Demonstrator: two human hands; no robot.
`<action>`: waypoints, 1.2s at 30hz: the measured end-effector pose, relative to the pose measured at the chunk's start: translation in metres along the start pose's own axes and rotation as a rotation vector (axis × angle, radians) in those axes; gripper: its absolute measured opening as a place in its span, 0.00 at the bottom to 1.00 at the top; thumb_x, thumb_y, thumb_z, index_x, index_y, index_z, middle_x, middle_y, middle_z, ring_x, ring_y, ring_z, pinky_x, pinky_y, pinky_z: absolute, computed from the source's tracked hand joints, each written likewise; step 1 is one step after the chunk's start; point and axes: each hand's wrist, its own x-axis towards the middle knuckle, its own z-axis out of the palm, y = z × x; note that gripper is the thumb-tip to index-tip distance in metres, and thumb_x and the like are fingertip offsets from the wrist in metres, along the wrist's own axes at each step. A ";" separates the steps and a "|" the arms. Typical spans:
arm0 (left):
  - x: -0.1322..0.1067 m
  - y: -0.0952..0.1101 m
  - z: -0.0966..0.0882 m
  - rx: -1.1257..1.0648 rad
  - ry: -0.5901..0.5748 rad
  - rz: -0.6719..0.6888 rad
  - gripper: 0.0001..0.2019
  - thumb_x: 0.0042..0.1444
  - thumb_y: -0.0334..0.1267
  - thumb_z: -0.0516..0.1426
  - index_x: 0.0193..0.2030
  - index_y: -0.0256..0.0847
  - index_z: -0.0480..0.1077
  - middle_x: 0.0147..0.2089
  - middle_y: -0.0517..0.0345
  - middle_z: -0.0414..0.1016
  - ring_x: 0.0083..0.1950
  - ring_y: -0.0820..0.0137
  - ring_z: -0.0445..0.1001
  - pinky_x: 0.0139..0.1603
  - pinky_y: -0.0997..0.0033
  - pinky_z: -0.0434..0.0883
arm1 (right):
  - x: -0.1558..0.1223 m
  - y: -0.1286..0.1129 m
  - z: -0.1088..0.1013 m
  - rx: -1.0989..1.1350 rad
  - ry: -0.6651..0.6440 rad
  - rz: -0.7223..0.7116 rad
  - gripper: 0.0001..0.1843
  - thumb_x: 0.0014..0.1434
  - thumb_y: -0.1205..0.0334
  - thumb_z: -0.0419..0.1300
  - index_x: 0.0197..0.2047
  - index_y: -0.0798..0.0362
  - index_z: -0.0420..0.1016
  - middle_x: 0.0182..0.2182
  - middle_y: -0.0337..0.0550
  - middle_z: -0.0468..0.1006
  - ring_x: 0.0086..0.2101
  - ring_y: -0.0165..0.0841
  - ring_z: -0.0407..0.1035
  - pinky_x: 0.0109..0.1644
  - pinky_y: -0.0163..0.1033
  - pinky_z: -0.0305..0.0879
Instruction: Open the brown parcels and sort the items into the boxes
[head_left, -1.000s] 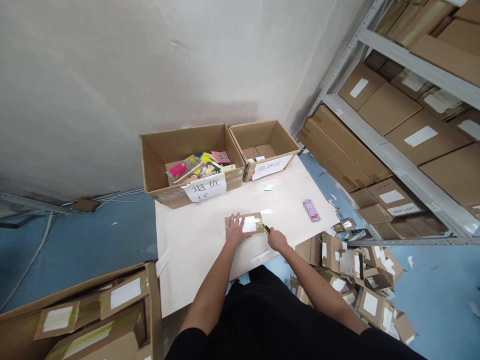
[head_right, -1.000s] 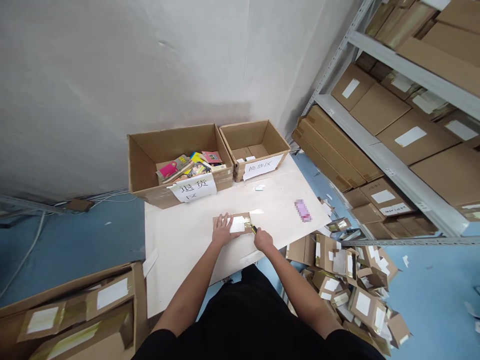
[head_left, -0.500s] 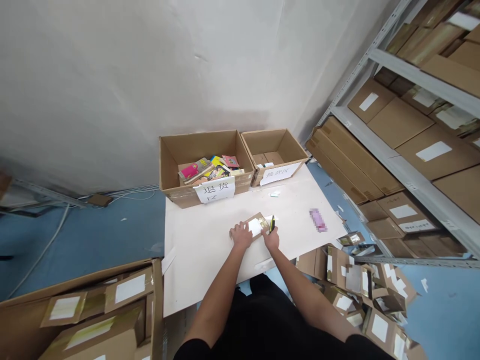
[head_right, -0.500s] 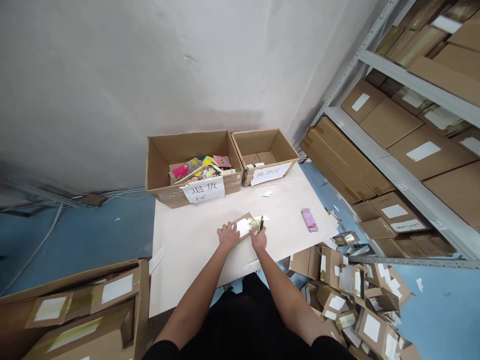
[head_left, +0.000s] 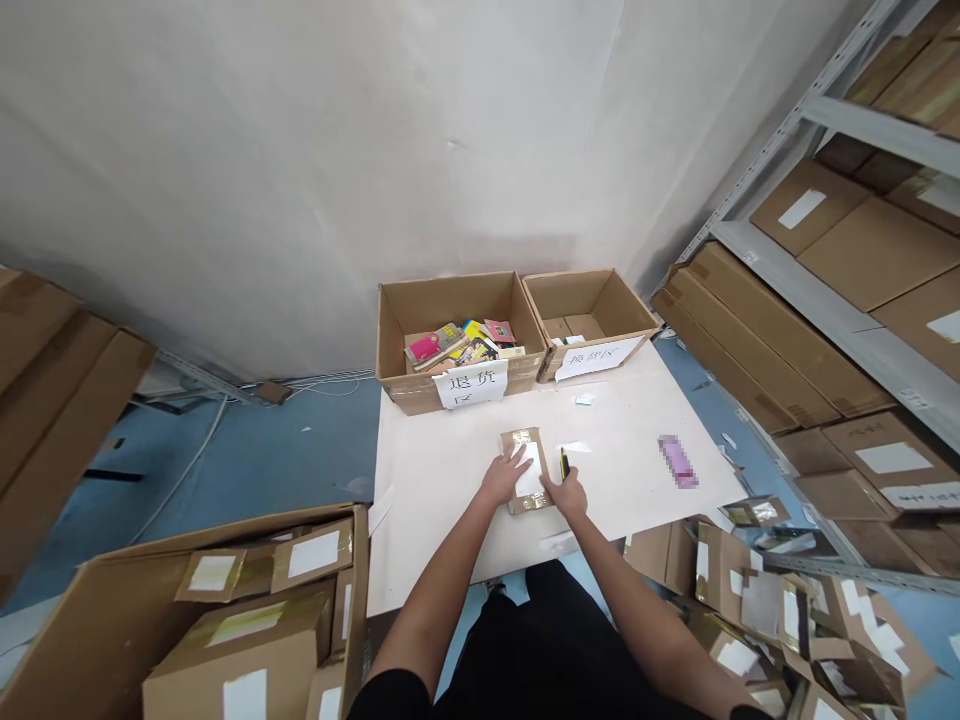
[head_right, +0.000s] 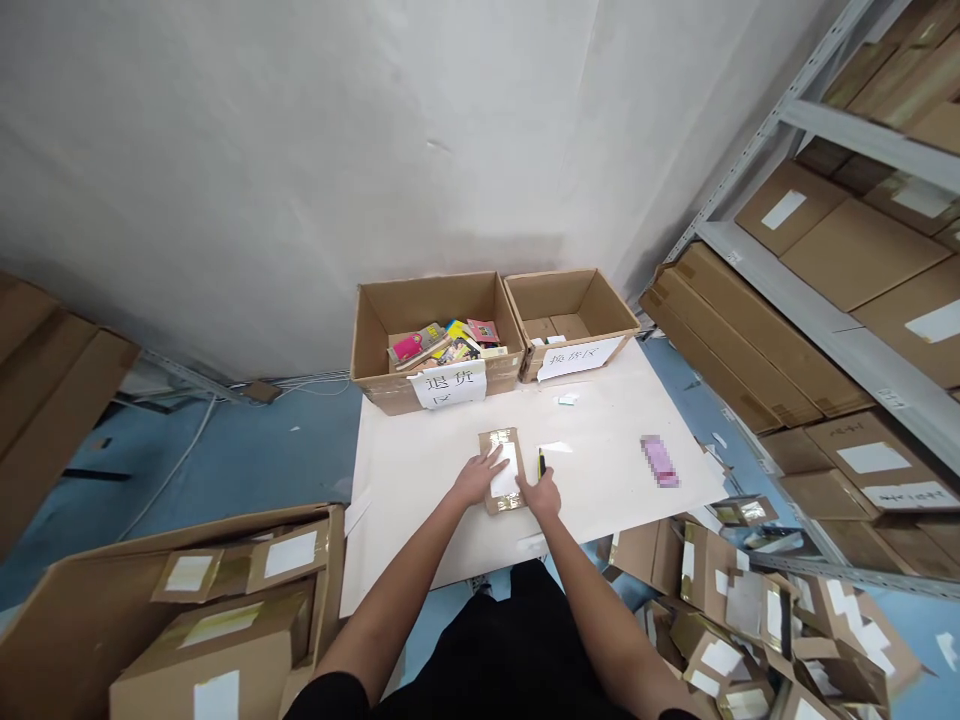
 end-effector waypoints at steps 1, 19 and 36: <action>0.002 -0.002 0.004 -0.003 -0.020 0.010 0.43 0.57 0.27 0.58 0.77 0.60 0.53 0.83 0.61 0.40 0.82 0.57 0.39 0.75 0.48 0.55 | -0.006 0.010 0.006 -0.014 -0.032 -0.015 0.44 0.60 0.34 0.62 0.66 0.56 0.58 0.52 0.63 0.81 0.53 0.53 0.77 0.52 0.49 0.70; -0.016 0.005 0.058 -0.056 0.127 -0.362 0.34 0.68 0.49 0.48 0.80 0.59 0.45 0.83 0.62 0.42 0.83 0.52 0.37 0.78 0.41 0.48 | 0.014 -0.035 -0.033 0.053 0.005 -0.269 0.26 0.74 0.55 0.43 0.72 0.47 0.56 0.43 0.44 0.84 0.41 0.39 0.79 0.44 0.38 0.67; -0.017 0.009 0.071 -0.039 0.210 -0.360 0.33 0.70 0.53 0.48 0.80 0.53 0.48 0.83 0.58 0.40 0.83 0.52 0.35 0.79 0.39 0.42 | -0.028 -0.028 -0.036 -0.313 -0.134 -0.283 0.22 0.73 0.61 0.50 0.68 0.47 0.61 0.45 0.53 0.82 0.46 0.44 0.77 0.46 0.40 0.63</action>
